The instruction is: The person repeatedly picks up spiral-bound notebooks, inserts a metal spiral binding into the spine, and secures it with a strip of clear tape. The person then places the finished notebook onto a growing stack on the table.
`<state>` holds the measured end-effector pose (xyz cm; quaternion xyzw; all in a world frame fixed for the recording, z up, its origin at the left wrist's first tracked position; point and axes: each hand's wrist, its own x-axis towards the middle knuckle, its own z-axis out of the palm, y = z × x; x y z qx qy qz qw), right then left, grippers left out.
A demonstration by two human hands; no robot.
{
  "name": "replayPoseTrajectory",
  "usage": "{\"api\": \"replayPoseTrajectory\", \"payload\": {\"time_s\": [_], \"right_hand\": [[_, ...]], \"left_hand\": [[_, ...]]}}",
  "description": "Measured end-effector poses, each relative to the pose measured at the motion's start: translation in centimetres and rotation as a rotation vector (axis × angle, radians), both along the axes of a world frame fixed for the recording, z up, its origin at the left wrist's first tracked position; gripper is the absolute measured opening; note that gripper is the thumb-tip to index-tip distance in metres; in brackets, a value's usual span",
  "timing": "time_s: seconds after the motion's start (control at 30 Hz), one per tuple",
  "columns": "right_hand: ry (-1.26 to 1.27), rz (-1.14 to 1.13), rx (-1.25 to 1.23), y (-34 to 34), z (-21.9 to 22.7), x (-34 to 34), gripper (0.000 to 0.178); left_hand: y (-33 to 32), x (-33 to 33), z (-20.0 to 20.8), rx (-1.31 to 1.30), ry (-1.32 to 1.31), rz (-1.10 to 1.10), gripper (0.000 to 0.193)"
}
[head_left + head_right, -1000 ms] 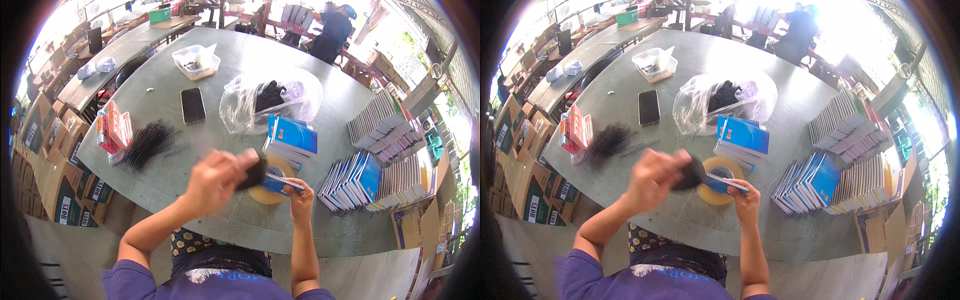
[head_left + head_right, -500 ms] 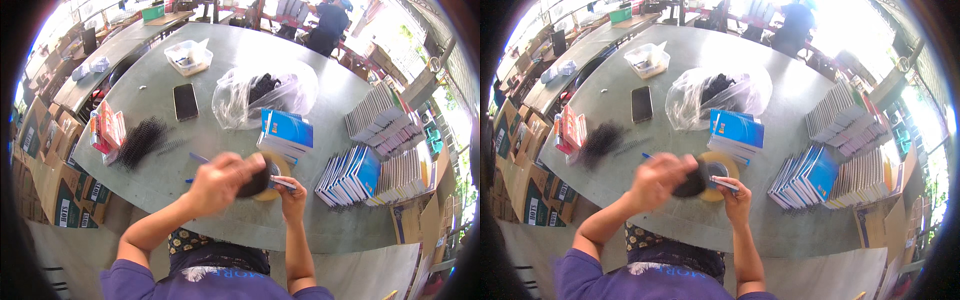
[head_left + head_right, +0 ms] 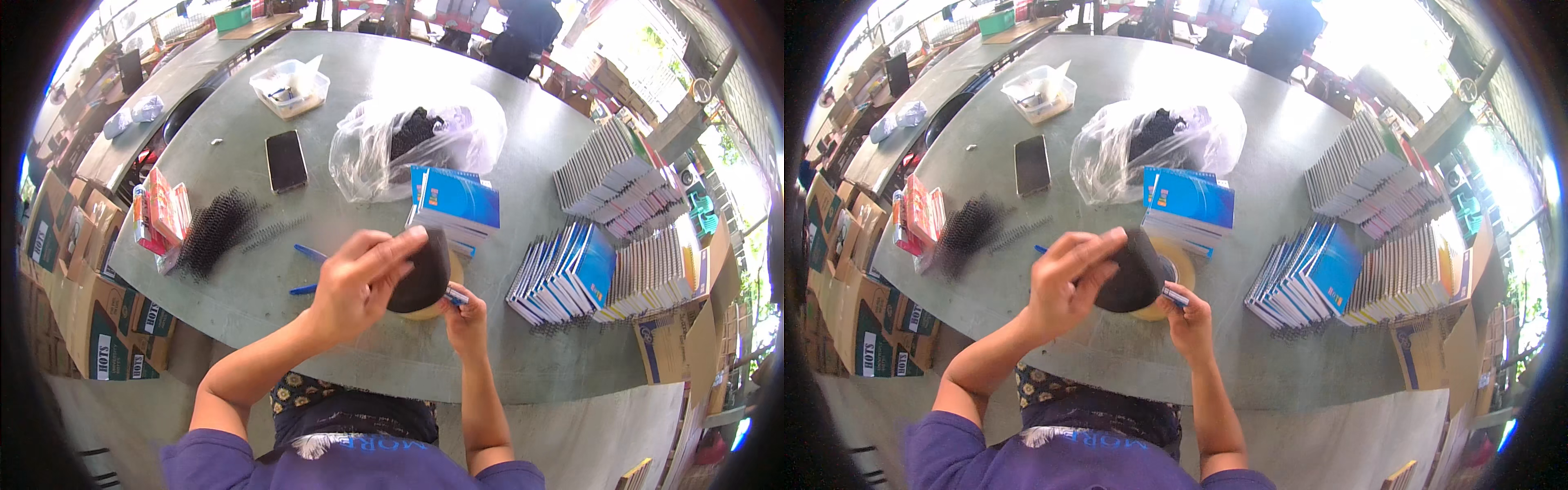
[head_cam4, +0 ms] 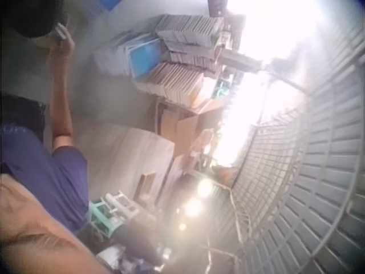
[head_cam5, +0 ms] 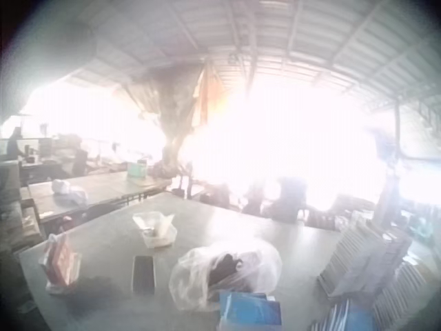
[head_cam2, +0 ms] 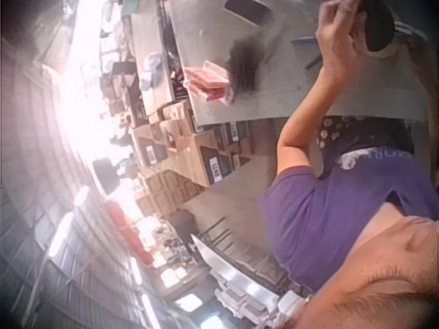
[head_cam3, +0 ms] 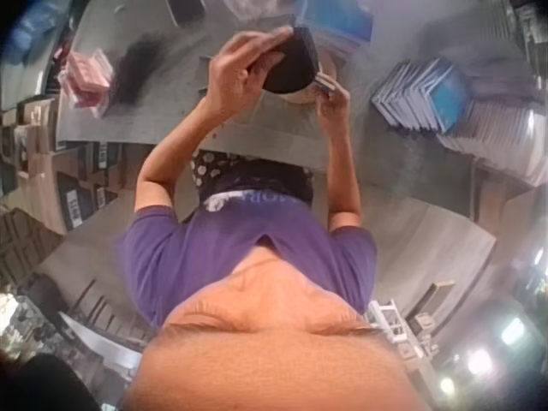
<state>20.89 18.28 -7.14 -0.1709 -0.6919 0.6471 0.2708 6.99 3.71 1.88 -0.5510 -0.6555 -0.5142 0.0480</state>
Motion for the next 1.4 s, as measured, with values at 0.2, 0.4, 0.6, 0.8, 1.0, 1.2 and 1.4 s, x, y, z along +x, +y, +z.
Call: {"api": "replayPoseTrajectory", "payload": {"time_s": [0.2,0.4,0.6,0.8,1.0,1.2,1.4], "right_hand": [[0.059,0.067,0.029,0.1,1.6,-0.6,0.026],[0.220,0.077,0.053,-0.2,1.9,-1.0,0.021],[0.221,0.016,-0.144,-1.0,1.9,-0.5,0.019],[0.058,-0.109,0.018,0.2,-0.5,0.6,0.019],[0.038,-0.109,0.065,0.6,-0.9,1.0,0.015],[0.026,-0.131,0.139,0.2,-0.3,1.0,0.010],[-0.052,-0.182,0.359,-0.4,-0.3,0.5,0.016]], "left_hand": [[-2.6,2.4,-6.2,-0.427,-0.233,-0.217,0.034],[-1.3,1.3,-2.9,-0.256,0.382,0.038,0.037],[1.8,-1.0,-2.1,-0.237,0.438,-0.004,0.019],[3.2,-0.6,-2.2,-0.395,0.393,-0.121,0.022],[4.6,1.1,-1.9,-0.212,0.306,-0.159,0.018],[5.6,1.2,-2.9,-0.248,0.302,-0.329,0.014],[5.8,1.6,-2.4,-0.227,0.167,-0.266,0.018]]}}
